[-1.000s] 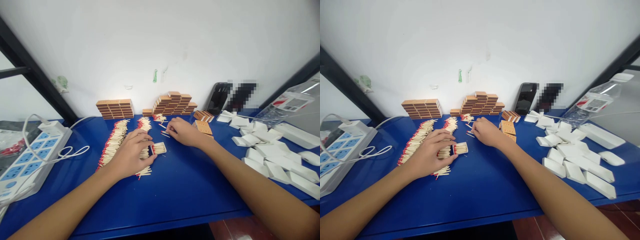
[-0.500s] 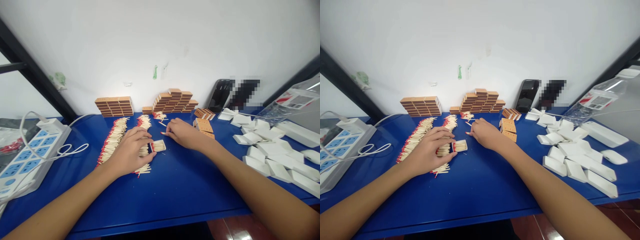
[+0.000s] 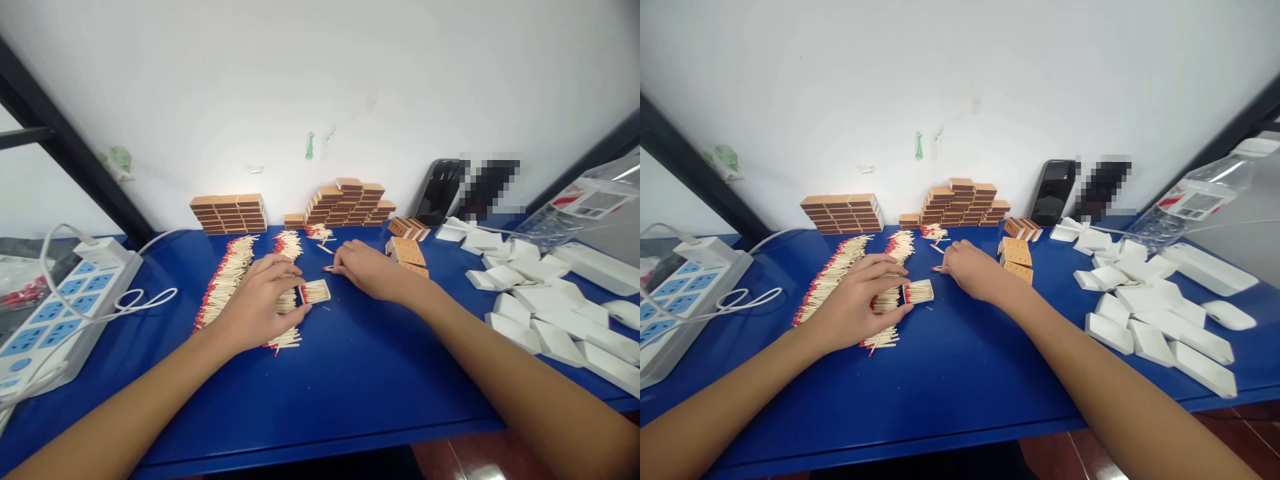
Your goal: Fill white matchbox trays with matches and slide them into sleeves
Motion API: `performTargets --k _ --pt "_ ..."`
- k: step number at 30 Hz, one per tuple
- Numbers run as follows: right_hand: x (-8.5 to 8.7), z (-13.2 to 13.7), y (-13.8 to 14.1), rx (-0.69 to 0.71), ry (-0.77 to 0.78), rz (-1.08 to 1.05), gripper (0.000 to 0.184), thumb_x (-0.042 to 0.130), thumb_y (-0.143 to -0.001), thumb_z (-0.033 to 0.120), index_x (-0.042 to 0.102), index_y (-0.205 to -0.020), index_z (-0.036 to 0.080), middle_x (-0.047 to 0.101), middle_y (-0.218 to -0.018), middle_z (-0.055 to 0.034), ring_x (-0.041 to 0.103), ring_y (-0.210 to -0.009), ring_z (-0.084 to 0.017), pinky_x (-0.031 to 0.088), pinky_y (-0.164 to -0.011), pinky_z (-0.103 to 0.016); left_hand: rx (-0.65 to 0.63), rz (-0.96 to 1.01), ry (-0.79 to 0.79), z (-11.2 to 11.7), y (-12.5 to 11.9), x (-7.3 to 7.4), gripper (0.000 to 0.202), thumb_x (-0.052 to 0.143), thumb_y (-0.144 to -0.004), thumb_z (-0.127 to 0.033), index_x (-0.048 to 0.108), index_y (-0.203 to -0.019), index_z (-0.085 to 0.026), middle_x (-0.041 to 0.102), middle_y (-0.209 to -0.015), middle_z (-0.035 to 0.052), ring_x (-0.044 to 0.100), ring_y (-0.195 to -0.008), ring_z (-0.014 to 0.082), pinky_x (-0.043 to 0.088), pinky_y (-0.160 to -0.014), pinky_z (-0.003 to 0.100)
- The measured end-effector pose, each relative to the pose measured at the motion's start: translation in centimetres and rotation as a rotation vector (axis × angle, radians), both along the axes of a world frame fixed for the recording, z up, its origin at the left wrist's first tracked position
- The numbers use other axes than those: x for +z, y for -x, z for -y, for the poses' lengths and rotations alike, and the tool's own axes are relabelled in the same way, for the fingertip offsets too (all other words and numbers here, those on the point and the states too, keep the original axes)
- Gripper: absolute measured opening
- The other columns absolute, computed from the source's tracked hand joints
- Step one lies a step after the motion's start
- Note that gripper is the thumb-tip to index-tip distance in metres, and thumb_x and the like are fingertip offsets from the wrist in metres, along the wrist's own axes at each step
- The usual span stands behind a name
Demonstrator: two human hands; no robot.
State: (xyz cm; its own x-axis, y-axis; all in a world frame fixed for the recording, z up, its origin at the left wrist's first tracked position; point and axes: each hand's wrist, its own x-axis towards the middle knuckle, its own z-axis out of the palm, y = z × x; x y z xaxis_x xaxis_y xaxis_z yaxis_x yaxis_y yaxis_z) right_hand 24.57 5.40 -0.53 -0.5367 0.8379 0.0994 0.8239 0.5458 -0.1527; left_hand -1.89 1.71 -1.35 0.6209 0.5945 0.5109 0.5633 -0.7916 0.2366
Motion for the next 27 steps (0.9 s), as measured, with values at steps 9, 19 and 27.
performTargets --k 9,19,27 --pt "0.72 0.43 -0.81 -0.048 0.109 -0.135 0.012 0.066 -0.099 0.031 0.064 -0.100 0.020 0.068 -0.101 -0.0100 0.060 -0.102 -0.027 0.045 -0.082 -0.035 -0.001 -0.006 0.006 0.00 -0.01 0.04 0.024 0.078 -0.091 -0.034 0.079 -0.112 -0.022 0.077 -0.120 0.0097 0.063 -0.125 0.0322 0.051 -0.111 0.056" --pt "0.36 0.30 -0.77 -0.044 0.064 -0.149 0.009 0.061 -0.100 0.027 0.062 -0.106 0.020 0.066 -0.104 -0.0104 0.060 -0.097 -0.026 0.045 -0.080 -0.035 -0.001 -0.003 0.019 0.03 -0.06 0.13 0.024 0.078 -0.092 -0.034 0.079 -0.113 -0.023 0.077 -0.120 0.0088 0.063 -0.125 0.0320 0.051 -0.111 0.055" --pt "0.22 -0.02 -0.79 -0.034 0.125 -0.118 0.017 0.055 -0.103 0.025 0.060 -0.088 0.020 0.068 -0.100 -0.0100 0.062 -0.096 -0.025 0.045 -0.082 -0.034 -0.006 0.012 0.007 0.01 0.00 0.12 0.025 0.077 -0.092 -0.035 0.079 -0.113 -0.022 0.078 -0.119 0.0098 0.064 -0.124 0.0318 0.052 -0.110 0.056"
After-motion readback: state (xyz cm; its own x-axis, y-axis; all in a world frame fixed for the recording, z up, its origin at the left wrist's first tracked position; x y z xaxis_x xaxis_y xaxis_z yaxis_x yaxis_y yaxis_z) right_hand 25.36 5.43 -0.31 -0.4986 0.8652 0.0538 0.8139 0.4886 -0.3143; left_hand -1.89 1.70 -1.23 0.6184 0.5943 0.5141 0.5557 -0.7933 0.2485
